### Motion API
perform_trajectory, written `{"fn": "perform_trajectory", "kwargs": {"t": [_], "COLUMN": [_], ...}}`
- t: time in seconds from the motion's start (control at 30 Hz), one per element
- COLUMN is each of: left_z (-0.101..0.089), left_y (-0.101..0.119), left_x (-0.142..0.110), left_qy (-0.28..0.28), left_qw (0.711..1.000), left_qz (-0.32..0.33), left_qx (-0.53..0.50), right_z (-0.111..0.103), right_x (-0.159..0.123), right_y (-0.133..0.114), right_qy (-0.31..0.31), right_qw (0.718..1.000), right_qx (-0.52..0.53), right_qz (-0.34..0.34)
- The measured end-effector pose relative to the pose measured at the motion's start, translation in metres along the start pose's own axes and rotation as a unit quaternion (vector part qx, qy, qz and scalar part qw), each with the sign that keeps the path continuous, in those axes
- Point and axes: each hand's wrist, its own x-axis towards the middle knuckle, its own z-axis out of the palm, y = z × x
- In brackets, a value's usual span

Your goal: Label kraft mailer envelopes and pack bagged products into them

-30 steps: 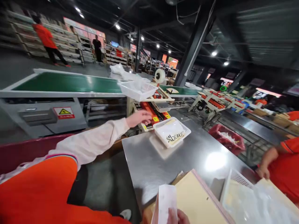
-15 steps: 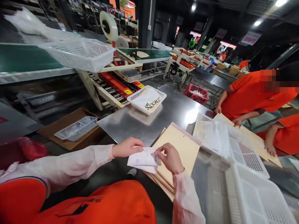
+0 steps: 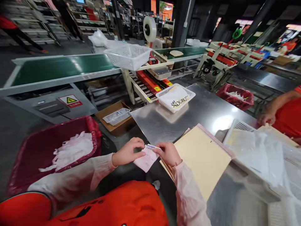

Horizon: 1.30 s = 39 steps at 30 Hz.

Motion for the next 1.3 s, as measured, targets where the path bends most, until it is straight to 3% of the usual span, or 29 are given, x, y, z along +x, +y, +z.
{"fn": "perform_trajectory", "kwargs": {"t": [0.07, 0.13, 0.2, 0.27, 0.4, 0.57, 0.7, 0.8, 0.87, 0.9, 0.93, 1.0, 1.07, 1.13, 1.23, 1.3], "left_z": [-0.005, -0.009, -0.013, -0.019, -0.037, -0.058, -0.068, -0.081, -0.091, -0.095, -0.099, -0.103, -0.103, -0.1, -0.092, -0.087], "left_y": [-0.002, -0.003, -0.006, -0.009, -0.019, -0.041, -0.061, -0.075, -0.083, -0.087, -0.091, -0.098, -0.102, -0.101, -0.094, -0.088], "left_x": [0.001, 0.006, 0.012, 0.019, 0.028, 0.034, 0.043, 0.053, 0.061, 0.066, 0.07, 0.077, 0.082, 0.082, 0.076, 0.069], "left_qy": [-0.005, -0.019, -0.008, 0.024, 0.08, 0.096, 0.12, -0.01, -0.112, -0.135, -0.123, -0.006, 0.152, 0.234, 0.212, 0.177], "left_qw": [0.998, 0.989, 0.975, 0.961, 0.945, 0.953, 0.971, 0.972, 0.965, 0.966, 0.97, 0.972, 0.934, 0.883, 0.852, 0.848], "left_qz": [-0.039, -0.082, -0.122, -0.146, -0.157, -0.136, -0.068, -0.037, 0.022, 0.065, 0.116, 0.224, 0.324, 0.407, 0.477, 0.498], "left_qx": [-0.045, -0.121, -0.188, -0.232, -0.276, -0.255, -0.196, -0.233, -0.236, -0.213, -0.173, -0.072, 0.002, 0.024, 0.027, 0.031], "right_z": [0.007, 0.016, 0.028, 0.044, 0.078, 0.108, 0.12, 0.122, 0.121, 0.121, 0.12, 0.12, 0.119, 0.117, 0.111, 0.106], "right_x": [0.01, 0.017, 0.019, 0.017, 0.011, 0.013, 0.011, 0.003, -0.005, -0.009, -0.014, -0.022, -0.028, -0.028, -0.018, -0.005], "right_y": [-0.006, -0.01, -0.012, -0.012, -0.009, -0.012, -0.019, -0.024, -0.025, -0.025, -0.023, -0.017, -0.011, -0.009, -0.019, -0.031], "right_qy": [0.016, 0.071, 0.1, 0.08, 0.04, 0.101, 0.169, 0.214, 0.239, 0.247, 0.249, 0.238, 0.207, 0.164, 0.138, 0.165], "right_qw": [1.0, 0.993, 0.966, 0.933, 0.925, 0.892, 0.871, 0.86, 0.853, 0.851, 0.852, 0.864, 0.892, 0.93, 0.955, 0.939], "right_qx": [0.014, 0.096, 0.235, 0.348, 0.367, 0.422, 0.431, 0.43, 0.433, 0.435, 0.435, 0.419, 0.369, 0.284, 0.226, 0.289], "right_qz": [0.01, 0.027, 0.033, 0.041, 0.09, 0.128, 0.166, 0.174, 0.164, 0.156, 0.15, 0.148, 0.16, 0.168, 0.132, 0.085]}}
